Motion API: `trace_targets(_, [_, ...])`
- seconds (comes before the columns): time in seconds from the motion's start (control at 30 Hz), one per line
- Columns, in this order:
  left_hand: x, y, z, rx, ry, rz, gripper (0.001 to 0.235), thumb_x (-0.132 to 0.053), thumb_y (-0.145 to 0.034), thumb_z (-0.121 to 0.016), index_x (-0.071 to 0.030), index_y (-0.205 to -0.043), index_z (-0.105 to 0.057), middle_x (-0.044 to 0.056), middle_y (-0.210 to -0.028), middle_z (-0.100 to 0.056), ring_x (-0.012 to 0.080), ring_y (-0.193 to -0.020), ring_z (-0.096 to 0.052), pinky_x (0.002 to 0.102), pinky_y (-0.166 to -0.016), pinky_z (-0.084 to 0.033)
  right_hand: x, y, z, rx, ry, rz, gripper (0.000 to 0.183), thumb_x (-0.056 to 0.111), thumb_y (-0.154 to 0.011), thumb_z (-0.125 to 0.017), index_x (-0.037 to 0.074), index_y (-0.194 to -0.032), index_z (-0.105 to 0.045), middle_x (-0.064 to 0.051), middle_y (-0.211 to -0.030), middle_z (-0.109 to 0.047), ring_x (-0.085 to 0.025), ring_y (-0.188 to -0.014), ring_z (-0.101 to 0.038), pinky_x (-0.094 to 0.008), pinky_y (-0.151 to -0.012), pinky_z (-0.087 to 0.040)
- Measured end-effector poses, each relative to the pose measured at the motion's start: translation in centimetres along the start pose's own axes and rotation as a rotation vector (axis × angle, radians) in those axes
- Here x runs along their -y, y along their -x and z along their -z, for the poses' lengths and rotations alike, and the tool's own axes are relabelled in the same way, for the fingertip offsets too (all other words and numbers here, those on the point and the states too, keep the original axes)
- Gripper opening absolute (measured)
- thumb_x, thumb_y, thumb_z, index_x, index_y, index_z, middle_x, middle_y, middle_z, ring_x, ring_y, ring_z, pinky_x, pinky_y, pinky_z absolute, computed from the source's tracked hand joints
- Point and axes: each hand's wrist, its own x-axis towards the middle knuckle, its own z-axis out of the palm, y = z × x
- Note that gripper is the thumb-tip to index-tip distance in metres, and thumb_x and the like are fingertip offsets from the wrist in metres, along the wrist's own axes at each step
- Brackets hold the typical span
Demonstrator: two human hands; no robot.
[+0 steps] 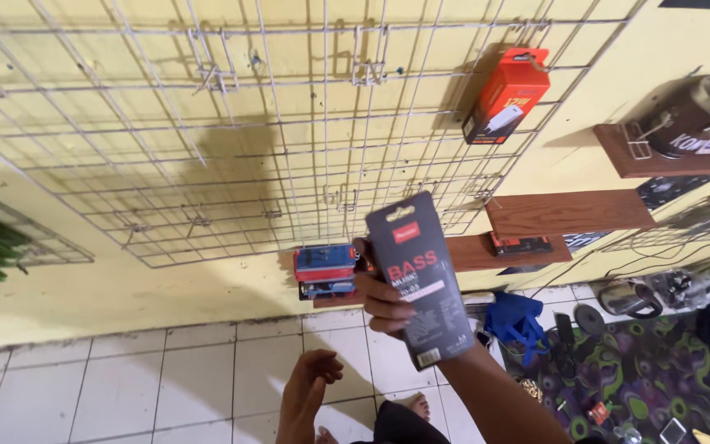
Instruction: The person repeatedly picks up packaged electronic accessories from a white plastic chair and hangs them on a wall-mounted wire grid display. The items include phone cases, power banks, and data cables. The person handles each item one at a time, moving between the chair and the display.
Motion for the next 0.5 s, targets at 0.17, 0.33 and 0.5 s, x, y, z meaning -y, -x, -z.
trace_targets(0.17, [-0.4,-0.6,-0.3,0.052,-0.032,0.027,0.042,-0.019,-0.096,-0.057,0.003,-0.131,-0.057,0.015,-0.110,-0.069,0.0214,-0.102,-0.064,0.035,-0.095,-0.050,0.2,-3.2,-0.6,0.021,0.154,0.032,0.066,0.047,-0.109,-0.048,0.005,-0.160,-0.041,-0.012,-0.099,-0.062,-0.015,-0.070,-0.057,-0.029,-0.066,-0.048])
trace_targets(0.33, [-4.3,-2.0,-2.5,-0.003,-0.035,-0.043,0.048,-0.012,-0.093,-0.059,0.004,-0.137,-0.051,0.016,-0.117,-0.066,0.0242,-0.106,-0.064,0.038,-0.096,-0.051,-0.7,-2.1,-1.9,-0.841,1.377,0.481,0.048,0.016,-0.109,-0.046,-0.002,-0.153,-0.048,-0.016,-0.133,-0.064,-0.017,-0.115,-0.062,-0.029,-0.100,-0.049])
trace_targets(0.5, [-5.1,-4.6,-5.3,-0.067,-0.188,-0.330,0.074,-0.013,-0.089,-0.069,0.004,-0.151,-0.031,0.020,-0.138,-0.054,0.0294,-0.125,-0.057,0.040,-0.100,-0.049,-1.0,0.9,-2.3,-0.888,1.807,0.637,0.047,0.000,-0.104,-0.045,-0.003,-0.150,-0.044,-0.014,-0.138,-0.062,-0.019,-0.125,-0.060,-0.030,-0.105,-0.047])
